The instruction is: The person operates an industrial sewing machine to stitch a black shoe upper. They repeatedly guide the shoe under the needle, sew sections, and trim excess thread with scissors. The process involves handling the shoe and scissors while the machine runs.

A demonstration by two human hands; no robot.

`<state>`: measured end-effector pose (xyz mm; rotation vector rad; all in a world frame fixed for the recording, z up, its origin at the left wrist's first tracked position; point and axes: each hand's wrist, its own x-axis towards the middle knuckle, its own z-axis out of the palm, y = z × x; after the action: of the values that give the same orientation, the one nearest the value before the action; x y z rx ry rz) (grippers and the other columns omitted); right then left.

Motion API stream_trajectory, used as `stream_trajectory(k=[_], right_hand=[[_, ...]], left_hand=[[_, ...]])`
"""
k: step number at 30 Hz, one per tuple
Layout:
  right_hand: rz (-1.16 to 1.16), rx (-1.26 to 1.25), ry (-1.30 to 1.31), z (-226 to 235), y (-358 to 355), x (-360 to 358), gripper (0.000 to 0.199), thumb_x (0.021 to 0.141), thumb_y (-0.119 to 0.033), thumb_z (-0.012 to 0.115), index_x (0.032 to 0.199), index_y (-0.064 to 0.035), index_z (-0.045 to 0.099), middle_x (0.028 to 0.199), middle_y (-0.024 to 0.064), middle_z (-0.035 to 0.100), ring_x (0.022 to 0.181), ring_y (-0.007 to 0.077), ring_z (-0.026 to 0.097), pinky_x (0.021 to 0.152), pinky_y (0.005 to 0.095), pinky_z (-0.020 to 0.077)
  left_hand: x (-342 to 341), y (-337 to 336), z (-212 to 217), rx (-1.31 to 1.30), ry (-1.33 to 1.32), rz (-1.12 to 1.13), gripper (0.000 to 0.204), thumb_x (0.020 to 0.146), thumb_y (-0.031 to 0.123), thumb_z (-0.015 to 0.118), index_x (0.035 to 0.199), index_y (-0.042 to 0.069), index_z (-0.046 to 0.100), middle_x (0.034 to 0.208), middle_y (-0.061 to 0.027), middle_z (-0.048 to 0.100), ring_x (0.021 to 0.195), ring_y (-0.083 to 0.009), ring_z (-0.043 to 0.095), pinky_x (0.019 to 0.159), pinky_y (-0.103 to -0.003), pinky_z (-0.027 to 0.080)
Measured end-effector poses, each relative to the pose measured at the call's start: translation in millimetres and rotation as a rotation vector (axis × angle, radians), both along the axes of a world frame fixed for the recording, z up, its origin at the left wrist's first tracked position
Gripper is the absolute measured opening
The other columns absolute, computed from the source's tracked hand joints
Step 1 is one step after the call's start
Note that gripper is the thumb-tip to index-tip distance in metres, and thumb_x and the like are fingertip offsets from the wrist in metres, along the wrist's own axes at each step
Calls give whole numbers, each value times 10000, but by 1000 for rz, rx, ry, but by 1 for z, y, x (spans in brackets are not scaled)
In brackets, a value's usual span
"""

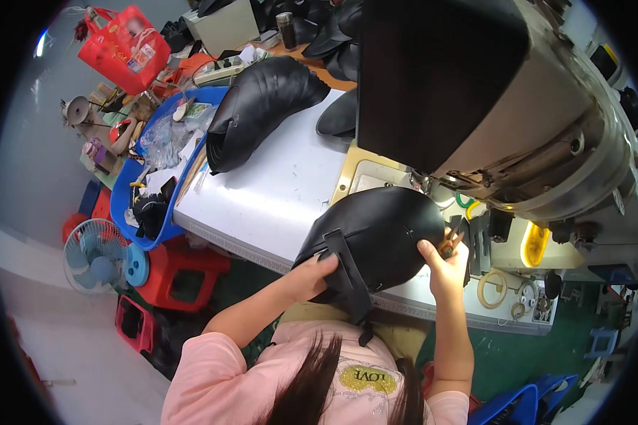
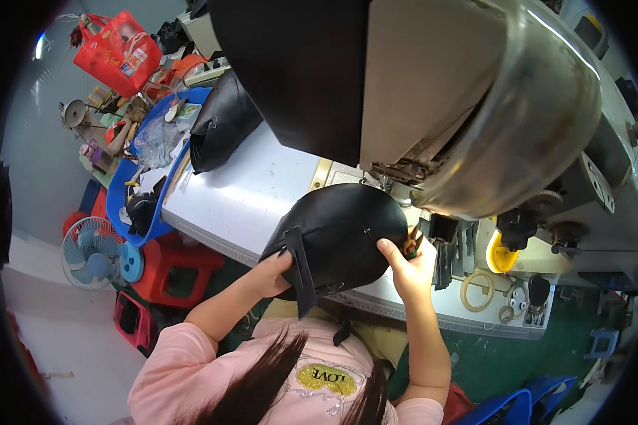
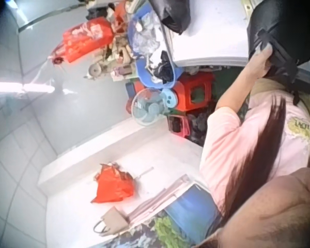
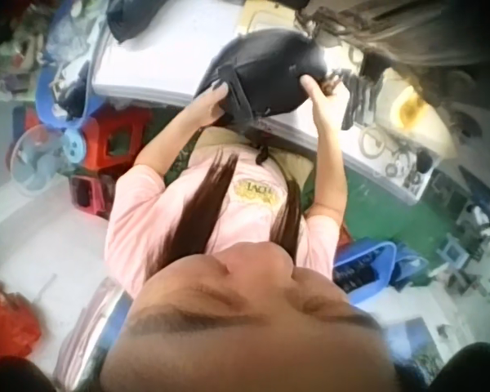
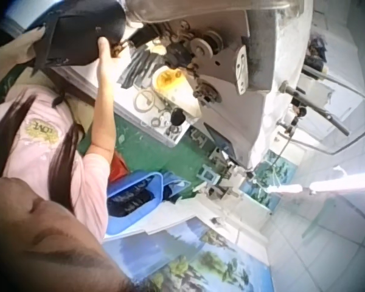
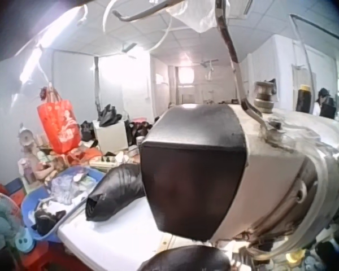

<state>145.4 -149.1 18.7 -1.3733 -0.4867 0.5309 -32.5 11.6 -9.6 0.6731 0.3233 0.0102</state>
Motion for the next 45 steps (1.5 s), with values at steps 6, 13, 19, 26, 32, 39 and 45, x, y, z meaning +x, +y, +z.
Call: stream_trajectory(k=[6, 13, 19, 26, 32, 39, 45], right_hand=[[-158, -13, -390, 13, 27, -21, 276, 713, -45, 666, 944, 18, 528, 783, 33, 527, 536, 46, 385, 486, 181, 332], [62, 20, -516, 7, 24, -52, 86, 791, 10, 482, 821, 41, 556, 665, 56, 536, 547, 84, 474, 489, 179, 345], [83, 39, -82, 11, 33, -66, 61, 806, -35, 518, 834, 13, 543, 629, 47, 566, 482, 30, 418, 428, 164, 303], [37, -30, 29, 9, 28, -67, 54, 773, -32, 569, 730, -4, 553, 594, 49, 577, 460, 29, 415, 431, 169, 304], [14, -90, 50, 14, 25, -67, 86, 765, -58, 601, 710, 3, 573, 592, 22, 566, 534, 54, 498, 509, 178, 373], [-4, -104, 112, 11, 26, -64, 99, 764, -62, 604, 697, 3, 571, 581, 20, 557, 535, 63, 509, 504, 181, 380], [-59, -95, 13, 1, 28, -63, 131, 724, -81, 657, 757, -6, 556, 578, -13, 508, 507, 44, 433, 482, 178, 341]], left_hand=[[-13, -13, 8, 206, 57, 120, 290, 886, 215, 441, 1116, 38, 448, 960, -75, 550, 811, -158, 548, 650, -284, 459], [-2, -28, 26, 183, -103, 652, 285, 913, 187, 381, 1138, 16, 419, 949, -88, 554, 793, -161, 553, 625, -290, 466], [17, -37, 14, 246, -119, 626, 287, 919, 253, 369, 1061, 23, 463, 911, -77, 566, 763, -151, 548, 661, -281, 459], [25, -42, 17, 163, -138, 652, 309, 915, 267, 375, 1107, 27, 416, 933, -88, 553, 803, -162, 543, 694, -304, 459], [27, -46, 22, 152, -119, 643, 315, 914, 280, 372, 1095, 25, 413, 923, -92, 556, 797, -167, 546, 696, -306, 460], [30, -46, 21, 108, -127, 647, 285, 909, 234, 398, 1104, 26, 412, 933, -92, 557, 792, -168, 557, 698, -307, 467], [29, -43, 16, 128, -124, 603, 277, 883, 167, 460, 1124, 42, 408, 967, -85, 556, 833, -161, 564, 674, -309, 486]])
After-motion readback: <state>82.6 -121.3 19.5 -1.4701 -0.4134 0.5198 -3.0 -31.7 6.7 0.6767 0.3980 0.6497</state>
